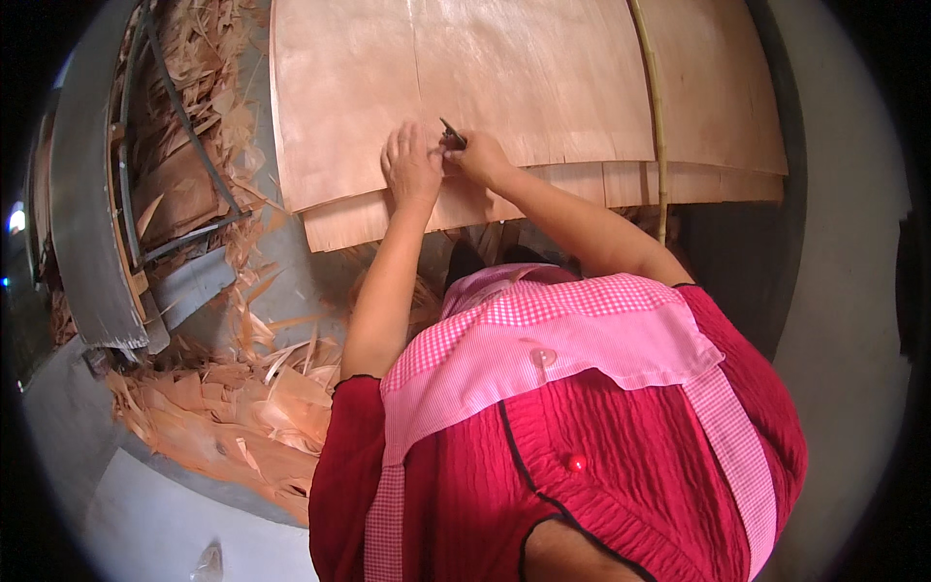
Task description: The person uses a utility knife to cut wood veneer sheets against a wooden guide, then stacks the cut pieces.
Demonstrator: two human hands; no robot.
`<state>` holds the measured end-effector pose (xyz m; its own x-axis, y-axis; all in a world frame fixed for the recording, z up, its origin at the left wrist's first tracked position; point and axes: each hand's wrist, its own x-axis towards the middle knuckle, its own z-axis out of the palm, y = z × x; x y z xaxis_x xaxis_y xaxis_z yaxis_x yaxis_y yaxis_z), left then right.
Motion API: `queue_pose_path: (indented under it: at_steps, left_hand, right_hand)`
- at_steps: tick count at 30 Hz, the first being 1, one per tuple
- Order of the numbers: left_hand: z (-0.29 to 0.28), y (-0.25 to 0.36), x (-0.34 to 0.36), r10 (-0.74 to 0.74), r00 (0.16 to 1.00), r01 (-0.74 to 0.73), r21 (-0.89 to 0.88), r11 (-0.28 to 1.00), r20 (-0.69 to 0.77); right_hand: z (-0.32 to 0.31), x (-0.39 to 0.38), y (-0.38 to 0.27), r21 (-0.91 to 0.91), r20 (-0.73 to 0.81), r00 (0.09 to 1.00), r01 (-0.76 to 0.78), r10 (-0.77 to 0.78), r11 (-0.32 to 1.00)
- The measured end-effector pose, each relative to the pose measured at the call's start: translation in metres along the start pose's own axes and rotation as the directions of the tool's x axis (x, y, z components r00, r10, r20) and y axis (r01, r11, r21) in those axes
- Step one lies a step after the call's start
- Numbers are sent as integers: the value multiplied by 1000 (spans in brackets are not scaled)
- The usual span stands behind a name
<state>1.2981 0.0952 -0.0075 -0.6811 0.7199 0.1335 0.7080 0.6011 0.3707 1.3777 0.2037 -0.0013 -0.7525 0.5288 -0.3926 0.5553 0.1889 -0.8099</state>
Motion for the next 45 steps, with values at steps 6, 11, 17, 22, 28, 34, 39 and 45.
queue_pose_path:
  at_steps: [6, 11, 17, 22, 28, 34, 39, 45]
  left_hand:
    - [7, -1, 5, -73, 997, 72, 94, 993, 15]
    - [11, -2, 2, -28, 1000, 30, 136, 990, -14]
    - [12, 0, 3, 48, 999, -45, 176, 983, -14]
    - [13, 3, 6, 81, 996, -89, 265, 960, 40]
    - [15, 0, 7, 111, 993, -114, 232, 966, 26]
    - [5, 6, 17, 54, 983, -78, 129, 989, 174]
    - [-17, -30, -24, 88, 991, -68, -189, 979, 98]
    - [-41, -29, -71, -85, 996, 83, -49, 995, -32]
  right_hand:
    - [12, 8, 17, 407, -26, 996, -71, 89, 911]
    - [11, 8, 17, 346, 6, 989, -140, 147, 928]
    - [12, 9, 22, 299, -7, 991, -128, 137, 946]
    - [15, 8, 22, 342, -24, 992, -109, 125, 933]
    - [20, 12, 34, 382, 4, 993, -112, 119, 918]
    - [6, 0, 17, 413, 26, 992, -126, 127, 902]
    - [-99, -58, -17, 487, 76, 968, -244, 237, 838]
    - [-225, -123, 129, 318, -518, 781, -205, 350, 926]
